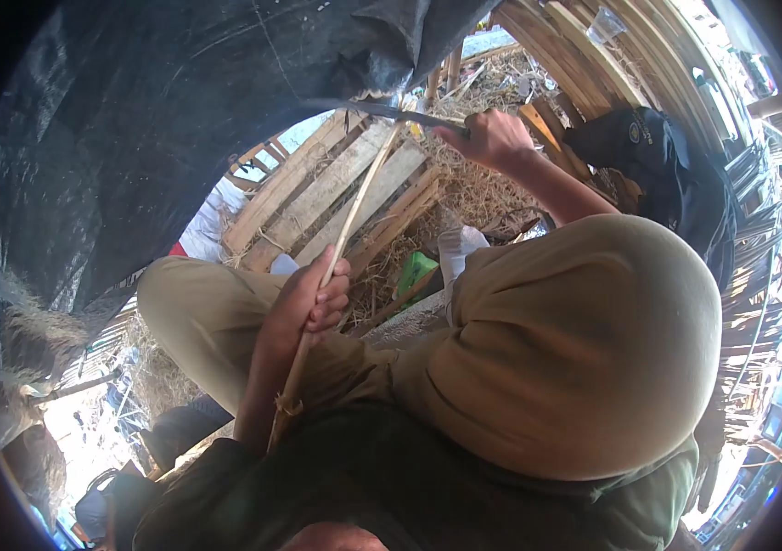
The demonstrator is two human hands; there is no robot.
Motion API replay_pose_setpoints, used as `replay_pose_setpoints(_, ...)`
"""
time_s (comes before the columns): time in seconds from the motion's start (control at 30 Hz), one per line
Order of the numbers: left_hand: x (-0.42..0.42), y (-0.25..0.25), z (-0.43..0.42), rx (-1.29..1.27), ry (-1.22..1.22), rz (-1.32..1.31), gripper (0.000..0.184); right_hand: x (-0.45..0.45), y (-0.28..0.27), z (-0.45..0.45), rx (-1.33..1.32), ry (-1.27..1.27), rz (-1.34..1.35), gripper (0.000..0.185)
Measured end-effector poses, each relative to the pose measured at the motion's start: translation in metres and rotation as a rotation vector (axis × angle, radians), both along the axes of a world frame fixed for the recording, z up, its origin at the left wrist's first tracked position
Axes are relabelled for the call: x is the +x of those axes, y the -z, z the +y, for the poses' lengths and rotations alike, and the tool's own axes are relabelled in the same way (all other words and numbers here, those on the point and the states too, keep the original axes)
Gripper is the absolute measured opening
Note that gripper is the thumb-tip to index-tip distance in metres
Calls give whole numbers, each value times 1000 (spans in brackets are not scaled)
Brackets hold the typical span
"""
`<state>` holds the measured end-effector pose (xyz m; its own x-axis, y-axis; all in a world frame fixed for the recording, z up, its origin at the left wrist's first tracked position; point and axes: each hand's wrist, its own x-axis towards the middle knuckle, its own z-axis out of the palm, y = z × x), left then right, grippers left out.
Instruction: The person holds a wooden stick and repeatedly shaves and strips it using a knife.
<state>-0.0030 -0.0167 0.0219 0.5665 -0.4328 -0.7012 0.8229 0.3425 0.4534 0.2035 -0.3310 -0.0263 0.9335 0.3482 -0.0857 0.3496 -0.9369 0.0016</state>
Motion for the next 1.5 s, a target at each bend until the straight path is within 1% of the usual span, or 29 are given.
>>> replay_pose_setpoints(0.03, -1, -2, 0, -21, -14, -19, 38, -4, -24, 8, -11, 16, 62, 83)
replay_pose_setpoints(0.13, -4, -11, 0, -90, -34, -65, 38, -10, -90, 28, -175, -83, 110, 81)
replay_pose_setpoints(0.2, -3, -18, 1, -77, -31, -103, 38, -12, -135, 39, -283, -162, 169, 82)
replay_pose_setpoints(0.27, -4, -23, 3, -96, -23, -148, 38, -24, -174, 49, -357, -195, 126, 85)
replay_pose_setpoints(0.37, -11, -33, 3, -146, 17, -234, 39, -33, -194, 36, -359, -293, -28, 87)
replay_pose_setpoints(0.47, -18, -45, 2, -154, 66, -318, 39, -55, -222, 39, -458, -247, -36, 87)
replay_pose_setpoints(0.5, -20, -44, 3, -165, 82, -328, 39, -64, -228, 38, -440, -225, -47, 86)
replay_pose_setpoints(0.6, -28, -43, 5, -208, 108, -343, 40, -92, -242, 42, -378, -190, -62, 85)
replay_pose_setpoints(0.63, -30, -41, 4, -230, 101, -357, 40, -97, -239, 36, -365, -258, -181, 84)
replay_pose_setpoints(0.73, -30, -38, 6, -280, 82, -391, 40, -109, -250, 50, -411, -164, -142, 82)
replay_pose_setpoints(0.77, -29, -36, 4, -296, 68, -404, 40, -112, -252, 50, -376, -191, -180, 79)
replay_pose_setpoints(0.87, -26, -37, 0, -346, 26, -433, 40, -111, -265, 59, -390, -143, -166, 77)
replay_pose_setpoints(0.9, -23, -38, 0, -350, 17, -437, 40, -112, -268, 62, -377, -196, -223, 78)
replay_pose_setpoints(1.0, -21, -44, 3, -324, 0, -454, 41, -105, -277, 73, -479, -201, -224, 80)
replay_pose_setpoints(1.03, -20, -44, 4, -325, -14, -452, 41, -99, -276, 70, -497, -258, -261, 84)
replay_pose_setpoints(1.13, -13, -47, 4, -293, -53, -436, 41, -90, -276, 76, -595, -193, -177, 86)
replay_pose_setpoints(1.17, -11, -46, 4, -268, -42, -439, 41, -91, -275, 74, -518, -213, -176, 86)
replay_pose_setpoints(1.27, -8, -46, 1, -207, -3, -410, 42, -90, -257, 64, -356, -294, -332, 74)
replay_pose_setpoints(1.3, -7, -45, 0, -201, 4, -399, 42, -89, -252, 61, -365, -329, -338, 75)
replay_pose_setpoints(1.4, -3, -29, -6, -226, -22, -360, 40, -91, -239, 63, -401, -210, -128, 85)
replay_pose_setpoints(1.43, 0, -27, -7, -222, -17, -336, 40, -87, -231, 62, -410, -208, -50, 86)
replay_pose_setpoints(1.5, 5, -21, -8, -224, -2, -294, 40, -78, -213, 59, -348, -226, -11, 86)
